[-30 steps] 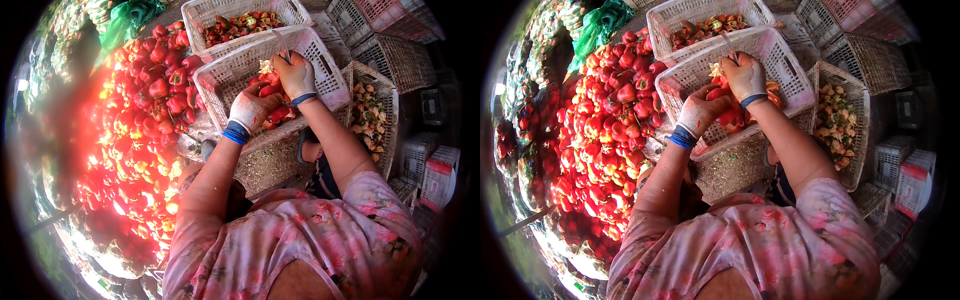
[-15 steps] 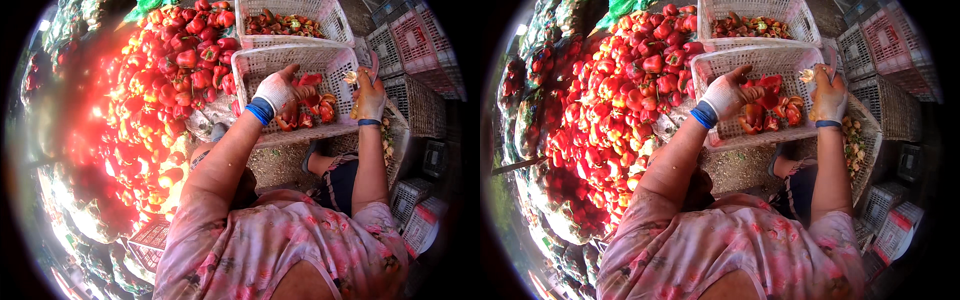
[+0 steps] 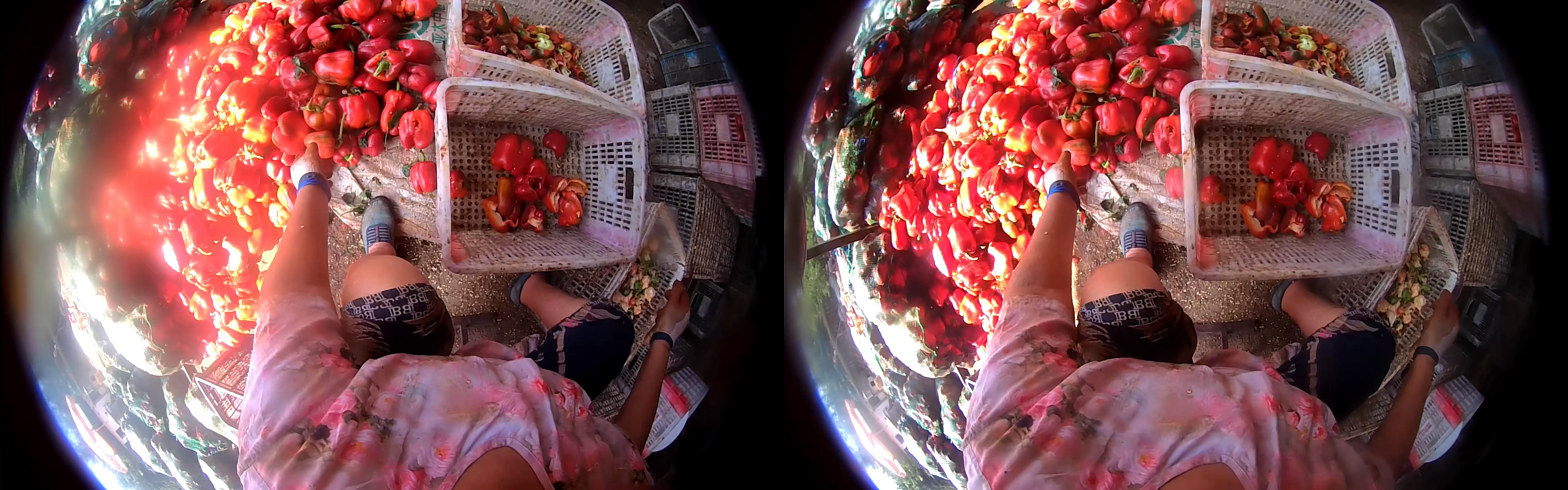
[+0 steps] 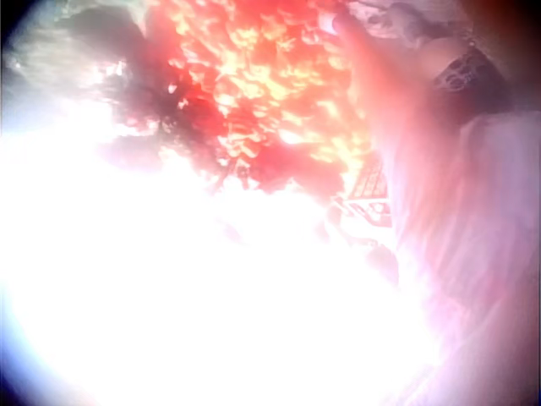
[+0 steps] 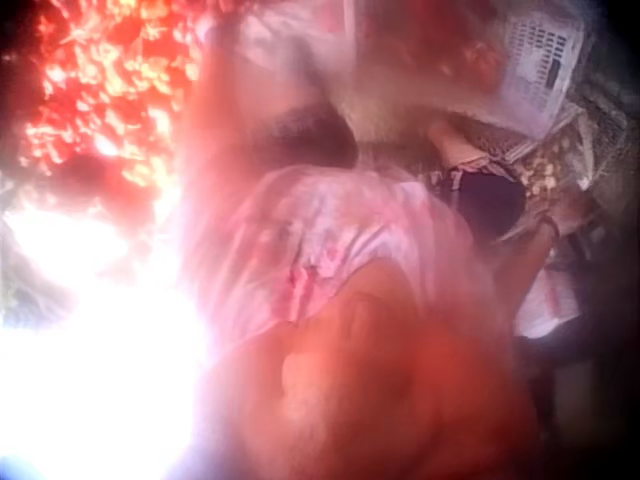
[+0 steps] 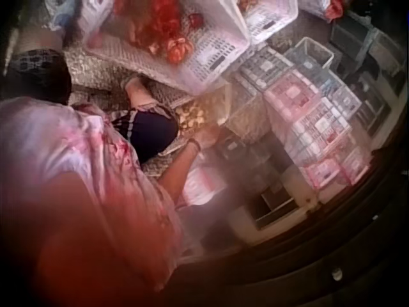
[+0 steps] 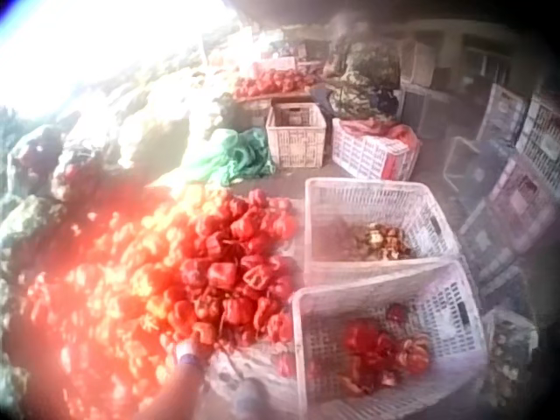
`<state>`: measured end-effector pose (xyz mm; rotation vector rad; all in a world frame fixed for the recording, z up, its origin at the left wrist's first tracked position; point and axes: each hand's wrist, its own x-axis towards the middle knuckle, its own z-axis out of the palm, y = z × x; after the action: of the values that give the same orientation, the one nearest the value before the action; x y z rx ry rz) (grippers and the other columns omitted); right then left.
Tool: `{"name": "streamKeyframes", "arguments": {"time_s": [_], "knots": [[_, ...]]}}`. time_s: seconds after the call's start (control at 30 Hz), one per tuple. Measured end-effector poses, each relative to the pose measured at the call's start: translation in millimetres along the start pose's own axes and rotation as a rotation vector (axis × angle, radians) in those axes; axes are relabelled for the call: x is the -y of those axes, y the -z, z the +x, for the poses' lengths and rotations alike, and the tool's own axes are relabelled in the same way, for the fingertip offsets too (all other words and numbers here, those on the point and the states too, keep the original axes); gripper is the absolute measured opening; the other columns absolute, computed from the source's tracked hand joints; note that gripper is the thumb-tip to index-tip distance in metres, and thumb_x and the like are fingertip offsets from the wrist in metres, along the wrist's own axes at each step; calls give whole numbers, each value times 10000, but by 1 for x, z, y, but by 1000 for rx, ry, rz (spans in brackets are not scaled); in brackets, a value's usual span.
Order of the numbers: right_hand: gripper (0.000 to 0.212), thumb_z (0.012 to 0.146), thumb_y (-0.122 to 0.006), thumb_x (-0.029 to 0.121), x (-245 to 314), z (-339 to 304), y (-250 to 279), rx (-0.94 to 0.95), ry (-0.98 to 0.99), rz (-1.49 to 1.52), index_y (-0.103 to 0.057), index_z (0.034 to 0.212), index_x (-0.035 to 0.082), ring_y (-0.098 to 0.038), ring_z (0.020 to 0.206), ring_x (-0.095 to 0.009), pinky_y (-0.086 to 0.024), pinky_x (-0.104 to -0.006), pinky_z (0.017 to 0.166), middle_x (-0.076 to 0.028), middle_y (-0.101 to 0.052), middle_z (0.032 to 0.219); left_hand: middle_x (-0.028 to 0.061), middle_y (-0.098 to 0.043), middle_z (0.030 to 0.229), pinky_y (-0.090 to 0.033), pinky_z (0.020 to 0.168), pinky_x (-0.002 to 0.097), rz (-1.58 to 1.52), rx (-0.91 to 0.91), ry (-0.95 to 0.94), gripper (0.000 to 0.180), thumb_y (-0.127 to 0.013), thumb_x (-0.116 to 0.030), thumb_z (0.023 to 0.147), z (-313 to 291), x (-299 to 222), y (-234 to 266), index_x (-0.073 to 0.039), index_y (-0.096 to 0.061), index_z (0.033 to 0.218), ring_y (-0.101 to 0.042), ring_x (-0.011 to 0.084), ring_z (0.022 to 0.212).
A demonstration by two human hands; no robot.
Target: The person cuts the stems and cores out of red peppers with a knife, placing the processed peppers and the discarded pieces into separate plastic crates.
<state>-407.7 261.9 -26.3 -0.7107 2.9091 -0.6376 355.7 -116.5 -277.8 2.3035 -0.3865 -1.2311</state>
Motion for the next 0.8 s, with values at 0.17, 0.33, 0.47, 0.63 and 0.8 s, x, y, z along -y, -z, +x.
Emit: {"name": "streamKeyframes", "arguments": {"time_s": [0.17, 0.33, 0.47, 0.63, 0.8], "knots": [[382, 926, -556, 287, 149, -56, -44, 109, -14, 192, -670, 1164, 11, -479, 523, -74, -384, -229, 479, -46, -664, 949, 166, -663, 1189, -519, 857, 456, 254, 93, -6, 610, -531, -530, 902, -12, -38, -45, -69, -549, 1301, -673, 309, 1015], [415, 959, -565, 337, 228, -102, -107, 274, 104, 247, -636, 1233, 34, -453, 466, -69, -357, -236, 413, -35, -635, 882, 137, -661, 1241, -495, 934, 370, 598, -21, -76, 506, -440, -410, 918, 56, -33, -73, -129, -604, 1305, -648, 267, 1106], [403, 964, -543, 236, 275, -131, -125, 554, -111, 439, -589, 1273, -19, -490, 475, -101, -416, -252, 419, -36, -628, 825, 98, -711, 1013, -502, 849, 377, 95, 63, 54, 276, -601, -291, 835, 27, -42, -63, -112, -689, 1026, -663, 254, 939], [434, 962, -544, 208, 308, -154, -139, 767, -59, 540, -550, 1328, -26, -496, 482, -108, -426, -261, 427, -42, -624, 801, 95, -658, 1132, -497, 928, 422, -915, 908, -141, 393, -724, -228, 838, -16, -9, -21, -112, -590, 1189, -616, 279, 1062], [460, 951, -555, 184, 342, -196, -133, 990, 88, 645, -532, 1371, -3, -497, 508, -76, -395, -234, 472, -27, -621, 772, 92, -631, 1175, -440, 1010, 354, -677, 1163, -491, 588, -764, -214, 804, -191, -80, -7, 5, -512, 1289, -599, 220, 1108]]}}
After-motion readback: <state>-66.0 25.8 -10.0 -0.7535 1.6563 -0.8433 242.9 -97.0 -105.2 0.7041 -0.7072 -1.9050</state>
